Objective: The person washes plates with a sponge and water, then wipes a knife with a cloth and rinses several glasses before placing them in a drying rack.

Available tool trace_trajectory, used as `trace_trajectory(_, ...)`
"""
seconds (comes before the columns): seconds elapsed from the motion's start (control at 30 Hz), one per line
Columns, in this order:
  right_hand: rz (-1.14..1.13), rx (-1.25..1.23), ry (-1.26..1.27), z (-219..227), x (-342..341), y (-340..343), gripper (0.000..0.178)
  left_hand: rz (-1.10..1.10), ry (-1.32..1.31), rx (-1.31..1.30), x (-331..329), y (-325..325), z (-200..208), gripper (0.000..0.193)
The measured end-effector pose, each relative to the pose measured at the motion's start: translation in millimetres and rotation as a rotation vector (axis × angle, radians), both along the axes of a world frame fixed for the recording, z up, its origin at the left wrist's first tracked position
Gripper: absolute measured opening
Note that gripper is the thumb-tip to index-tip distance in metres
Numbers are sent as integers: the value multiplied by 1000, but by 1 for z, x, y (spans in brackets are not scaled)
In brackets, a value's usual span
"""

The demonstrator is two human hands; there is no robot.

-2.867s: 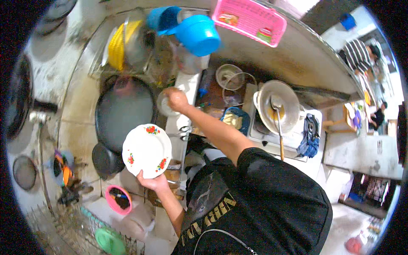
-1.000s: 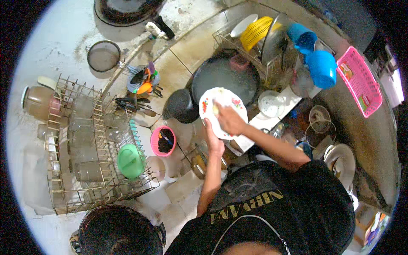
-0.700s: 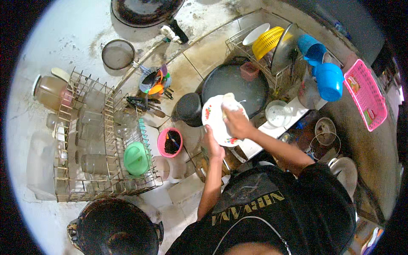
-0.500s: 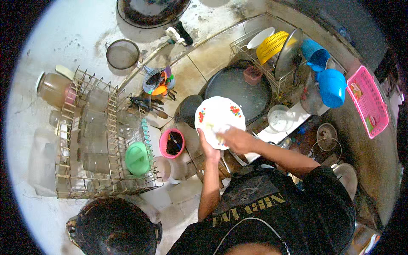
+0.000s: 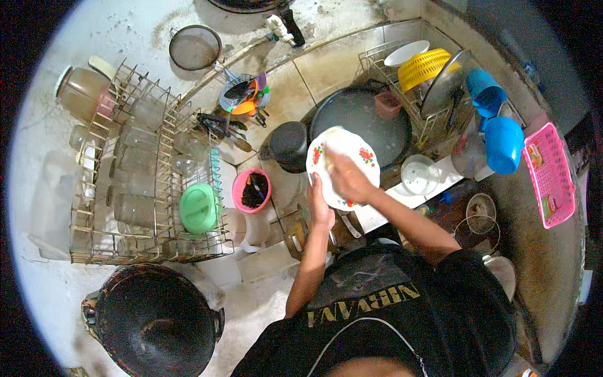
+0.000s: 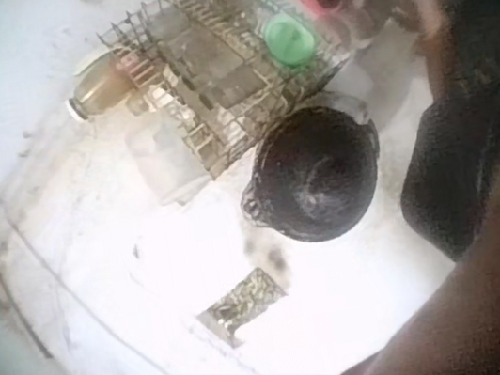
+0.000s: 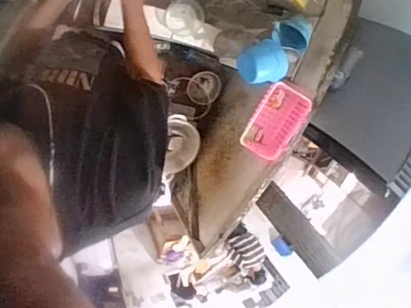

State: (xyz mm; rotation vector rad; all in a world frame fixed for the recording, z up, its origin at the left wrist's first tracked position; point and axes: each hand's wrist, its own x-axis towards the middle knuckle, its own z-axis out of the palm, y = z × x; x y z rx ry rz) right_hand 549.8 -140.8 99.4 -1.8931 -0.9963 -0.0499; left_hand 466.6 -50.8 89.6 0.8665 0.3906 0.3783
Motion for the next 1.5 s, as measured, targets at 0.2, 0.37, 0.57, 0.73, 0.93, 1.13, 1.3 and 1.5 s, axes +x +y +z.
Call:
trace_trajectory(0.2,270,-304,-139,-4,-17,-29,55,-61,-106,-133,-20,21,18,58)
trace_trajectory(0.37,190,-164,3,-14,-18,-4,56,-1,24,-24,0,7,-13,59)
trace_trajectory(0.57,216,-296,65,-27,-3,-29,39,-3,64,-57,-13,28,6,48)
trace_trajectory(0.73,110,126,320,-20,-34,-17,39,42,38,-38,-8,19,-11,40)
trace_trajectory(0.93,193,898,1565,-10,-21,-18,41,50,19,-138,-20,15,0,44)
trace_trajectory(1.13,204,836,1647,19,-31,-16,40,49,65,-23,-19,6,-10,42)
trace_trajectory(1.3,314,579,1281,12,-40,-16,37,59,80,-90,-22,2,-9,37)
trace_trajectory(1.5,312,664,1169,8,-37,-15,39,-5,53,-123,-26,10,-14,37)
